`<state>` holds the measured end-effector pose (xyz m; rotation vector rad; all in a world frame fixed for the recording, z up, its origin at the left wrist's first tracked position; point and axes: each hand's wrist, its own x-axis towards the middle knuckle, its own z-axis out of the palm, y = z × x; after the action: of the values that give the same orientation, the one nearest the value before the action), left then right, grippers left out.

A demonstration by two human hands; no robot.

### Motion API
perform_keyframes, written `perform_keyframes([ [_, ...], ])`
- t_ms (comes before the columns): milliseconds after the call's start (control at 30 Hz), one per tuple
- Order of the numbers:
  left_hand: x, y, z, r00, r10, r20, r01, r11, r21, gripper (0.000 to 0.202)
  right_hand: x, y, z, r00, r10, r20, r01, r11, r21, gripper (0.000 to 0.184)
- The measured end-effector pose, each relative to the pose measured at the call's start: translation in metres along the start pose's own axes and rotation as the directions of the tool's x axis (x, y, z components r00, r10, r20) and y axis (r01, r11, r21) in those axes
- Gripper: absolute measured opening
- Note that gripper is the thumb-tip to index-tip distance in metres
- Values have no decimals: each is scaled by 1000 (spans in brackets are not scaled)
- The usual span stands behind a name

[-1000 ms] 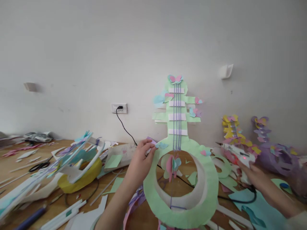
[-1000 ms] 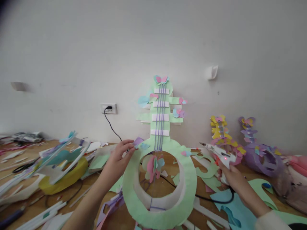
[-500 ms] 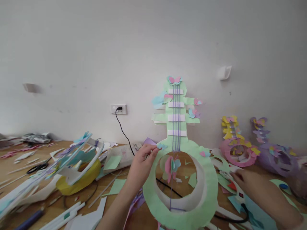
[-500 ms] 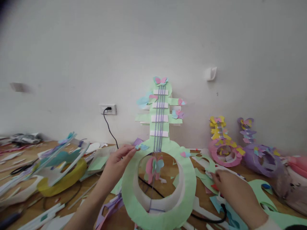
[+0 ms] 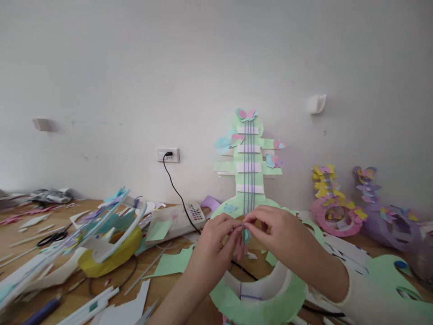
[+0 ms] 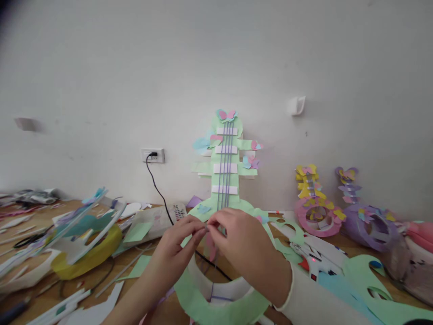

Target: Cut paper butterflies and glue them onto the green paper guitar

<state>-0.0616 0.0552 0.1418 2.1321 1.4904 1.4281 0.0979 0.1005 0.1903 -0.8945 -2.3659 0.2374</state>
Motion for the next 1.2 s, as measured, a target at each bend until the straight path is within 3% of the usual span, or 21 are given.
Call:
perform_keyframes([
  [133,7,-19,-3,983,-62,-172,85,988,129,17,18,7,2,1000,13,-2,-13,996,-87,18],
  [233,12,-36,-4,949,-159,-273,235,933,274,34,37,14,4,999,36,-11,-37,984,-174,20],
  [300,14,-44,-4,940,-267,-213,324,893,314,41,49,17,6,999,45,9,-42,976,-215,22],
  [433,16,-46,-3,914,-400,-64,399,864,308,28,65,16,9,995,62,76,-37,954,-298,24],
  [900,15,-37,-7,915,-403,-32,396,878,270,27,78,15,12,983,104,154,-54,954,-294,22],
  [1200,14,-37,-6,914,-403,-38,395,870,295,29,79,16,17,991,66,121,-19,935,-354,20],
])
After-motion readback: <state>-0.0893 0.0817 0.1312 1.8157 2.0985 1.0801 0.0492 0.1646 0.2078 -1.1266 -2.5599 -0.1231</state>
